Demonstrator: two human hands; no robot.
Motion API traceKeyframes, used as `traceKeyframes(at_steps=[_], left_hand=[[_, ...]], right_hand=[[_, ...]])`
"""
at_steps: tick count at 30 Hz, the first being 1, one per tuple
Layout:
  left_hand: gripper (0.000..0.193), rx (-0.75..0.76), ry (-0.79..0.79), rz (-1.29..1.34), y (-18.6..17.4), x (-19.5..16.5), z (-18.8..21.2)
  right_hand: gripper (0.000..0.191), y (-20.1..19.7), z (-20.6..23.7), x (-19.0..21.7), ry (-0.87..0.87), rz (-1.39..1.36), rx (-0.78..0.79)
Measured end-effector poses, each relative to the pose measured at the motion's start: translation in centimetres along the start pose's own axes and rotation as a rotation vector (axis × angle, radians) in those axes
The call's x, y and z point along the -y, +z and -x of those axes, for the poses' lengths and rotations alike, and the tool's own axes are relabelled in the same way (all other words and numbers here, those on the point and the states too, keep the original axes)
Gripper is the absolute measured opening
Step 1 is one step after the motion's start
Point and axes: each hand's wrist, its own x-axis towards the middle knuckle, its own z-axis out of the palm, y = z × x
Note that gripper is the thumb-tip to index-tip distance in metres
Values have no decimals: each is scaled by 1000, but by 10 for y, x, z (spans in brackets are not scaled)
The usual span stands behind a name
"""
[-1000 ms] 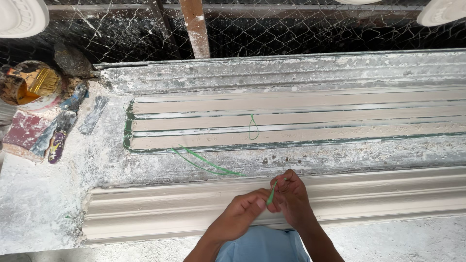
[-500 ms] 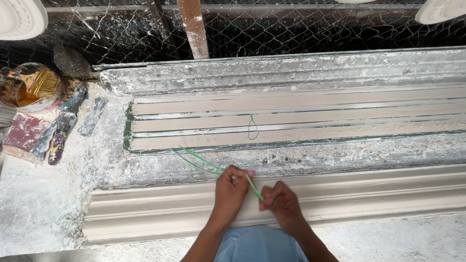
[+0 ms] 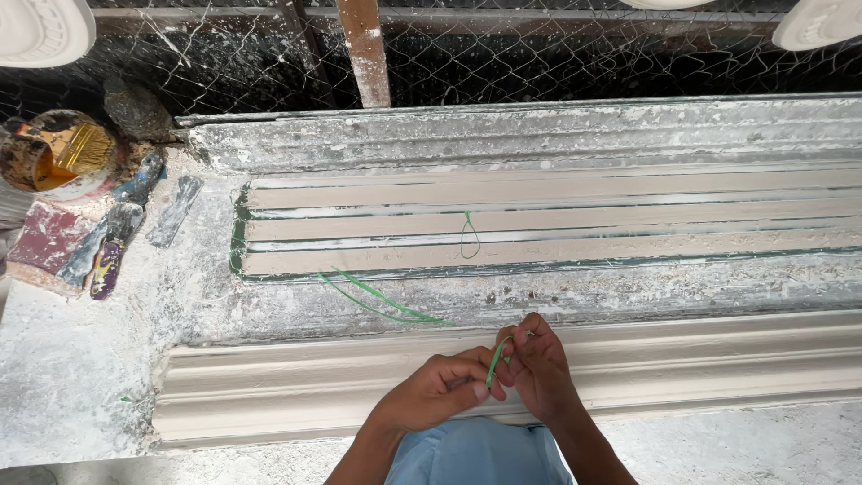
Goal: The person ties a green plastic cord into multiple loops and places them on a white decorative molding. The person then uses a sanding block to smooth the surface of the molding.
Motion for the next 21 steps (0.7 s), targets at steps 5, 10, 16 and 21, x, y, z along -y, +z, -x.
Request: traceKeyframes(at_steps=[5,10,16,21], left_hand=[[9,-378,141,-129,-6,21,-18],[22,-665,44,6,-15,33,-38],[27,-352,92,226,4,14,-13],[23,-72,101,-207,9,-1,-1]], right_hand=[[11,9,8,-7,-192,218,103],[13,3,16,-18,-102,576,177],[10,-30,-9,-10,-120,279,-144],[10,-29,-11,-16,-39,57,20]])
